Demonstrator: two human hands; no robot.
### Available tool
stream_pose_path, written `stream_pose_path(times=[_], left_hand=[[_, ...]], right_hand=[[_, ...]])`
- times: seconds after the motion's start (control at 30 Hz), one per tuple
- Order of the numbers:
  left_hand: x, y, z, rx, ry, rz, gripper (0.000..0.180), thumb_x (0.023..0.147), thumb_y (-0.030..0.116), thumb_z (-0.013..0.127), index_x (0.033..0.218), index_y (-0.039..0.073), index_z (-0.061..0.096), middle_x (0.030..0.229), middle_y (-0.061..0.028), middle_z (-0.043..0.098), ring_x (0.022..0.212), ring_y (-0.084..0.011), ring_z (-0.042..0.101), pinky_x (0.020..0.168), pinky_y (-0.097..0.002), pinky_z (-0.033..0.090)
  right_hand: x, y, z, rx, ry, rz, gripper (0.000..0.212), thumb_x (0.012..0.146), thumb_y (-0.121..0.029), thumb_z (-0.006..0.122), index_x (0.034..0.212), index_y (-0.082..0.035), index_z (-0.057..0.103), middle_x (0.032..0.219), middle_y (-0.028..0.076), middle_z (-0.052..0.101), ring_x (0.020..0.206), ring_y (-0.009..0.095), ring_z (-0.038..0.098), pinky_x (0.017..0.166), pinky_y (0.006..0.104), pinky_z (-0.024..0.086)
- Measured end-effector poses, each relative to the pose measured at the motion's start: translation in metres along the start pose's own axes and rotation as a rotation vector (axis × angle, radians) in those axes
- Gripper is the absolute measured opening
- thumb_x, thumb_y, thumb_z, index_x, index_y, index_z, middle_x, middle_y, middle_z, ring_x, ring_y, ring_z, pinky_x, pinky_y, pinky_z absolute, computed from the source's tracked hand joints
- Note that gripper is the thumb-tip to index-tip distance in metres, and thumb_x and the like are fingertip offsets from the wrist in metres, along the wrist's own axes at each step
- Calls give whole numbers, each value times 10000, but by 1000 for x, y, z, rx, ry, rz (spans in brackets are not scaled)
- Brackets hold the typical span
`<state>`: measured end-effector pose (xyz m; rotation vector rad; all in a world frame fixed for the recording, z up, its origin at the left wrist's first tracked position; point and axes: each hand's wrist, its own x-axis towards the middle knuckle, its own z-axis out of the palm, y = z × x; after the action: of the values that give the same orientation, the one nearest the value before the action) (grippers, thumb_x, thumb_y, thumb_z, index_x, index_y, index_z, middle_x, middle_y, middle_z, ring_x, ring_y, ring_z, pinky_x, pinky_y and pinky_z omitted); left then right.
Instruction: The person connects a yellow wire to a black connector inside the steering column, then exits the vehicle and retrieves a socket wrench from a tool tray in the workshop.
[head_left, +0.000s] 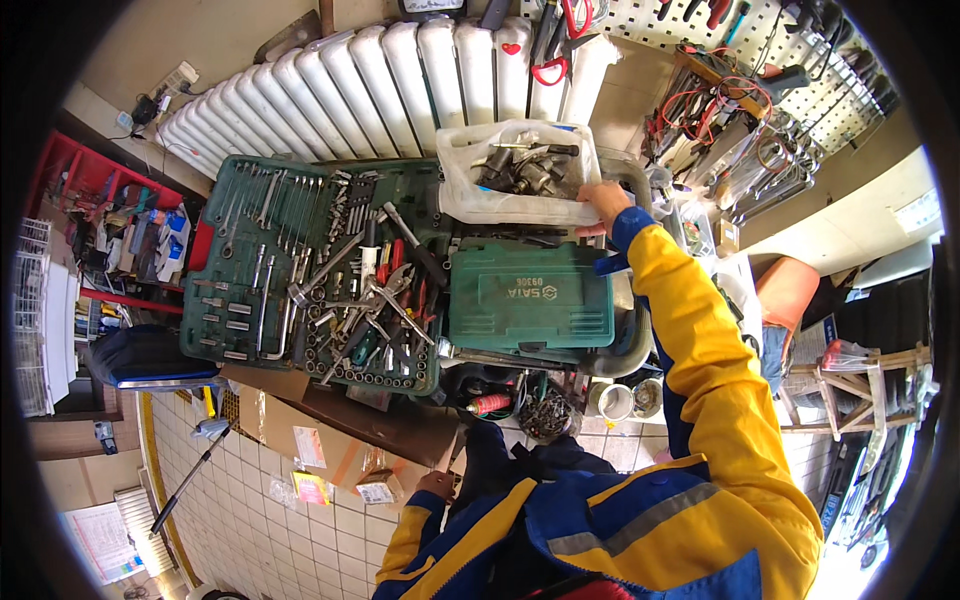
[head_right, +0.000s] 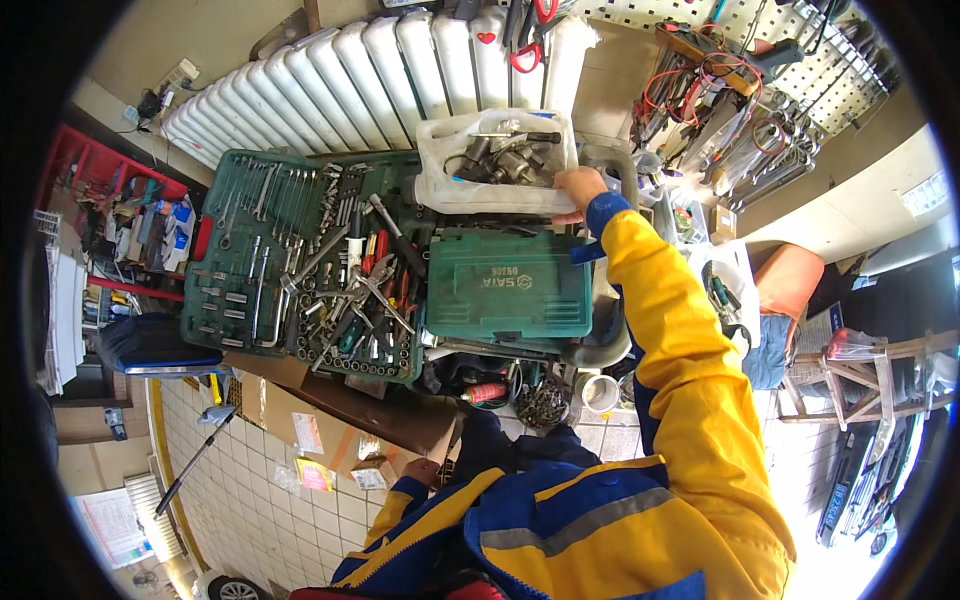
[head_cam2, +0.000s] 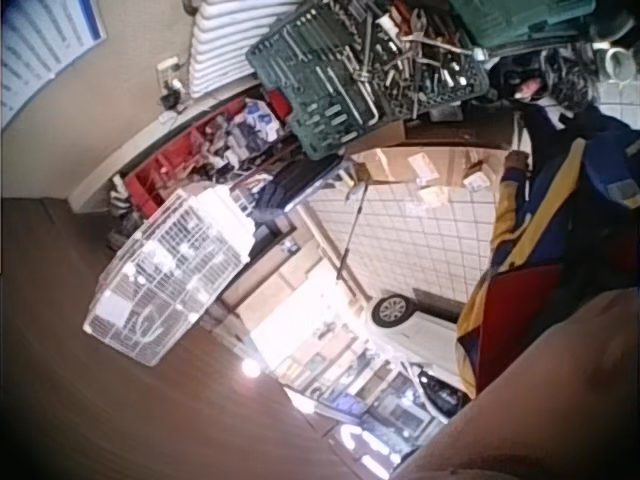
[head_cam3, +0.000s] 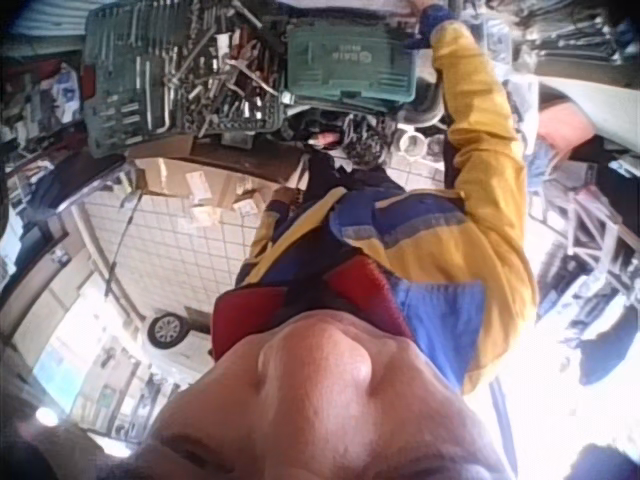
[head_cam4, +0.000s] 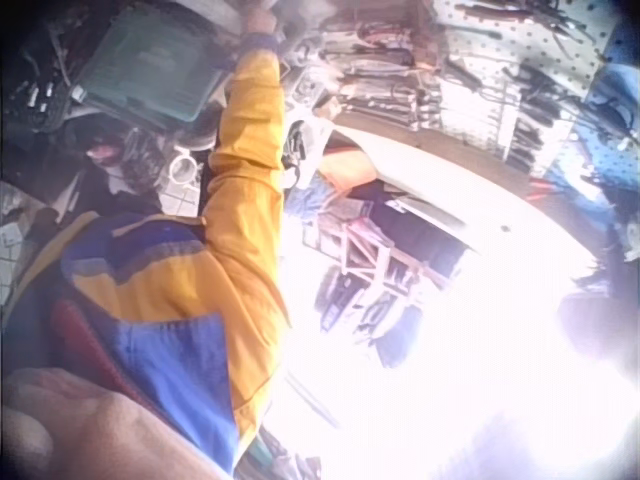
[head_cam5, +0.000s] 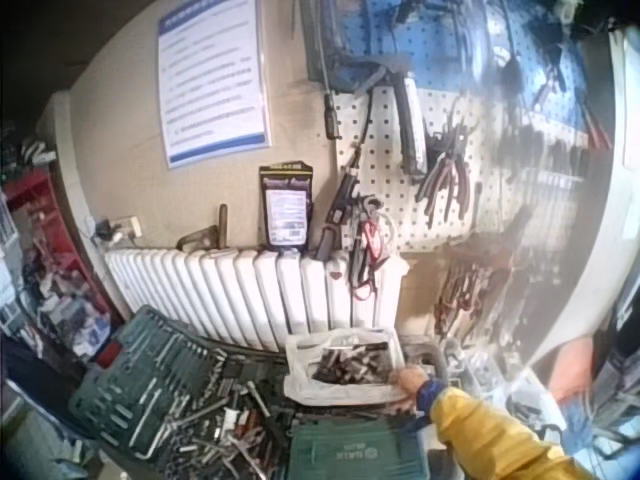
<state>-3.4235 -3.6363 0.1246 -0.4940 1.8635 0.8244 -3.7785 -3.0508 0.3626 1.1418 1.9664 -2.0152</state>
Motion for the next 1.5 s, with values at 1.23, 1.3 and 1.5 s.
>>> stream_pose_path(times=[1.23,1.3,1.5], left_hand=[[-138,489,-19,1189,483,1031,154,850,136,678,982,56,684,976,-136,728,852,-333,749,716,-457,600],[-144,482,-23,1018,518,1110,207,830,195,732,969,73,638,930,-99,696,826,-337,718,680,-462,578],[-156,451,-30,128,462,1236,339,847,65,811,1142,67,646,960,-82,690,765,-182,680,708,-279,547]], right_hand=[[-64,198,-81,-957,575,-205,599,914,-158,577,1457,-35,355,1127,288,685,920,478,701,791,573,551],[-66,196,-80,-959,597,-235,593,906,-159,582,1447,-48,365,1121,278,689,924,482,697,785,573,548],[-65,201,-81,-937,593,-298,677,883,-188,655,1458,-49,325,1145,281,669,908,492,692,779,569,557]])
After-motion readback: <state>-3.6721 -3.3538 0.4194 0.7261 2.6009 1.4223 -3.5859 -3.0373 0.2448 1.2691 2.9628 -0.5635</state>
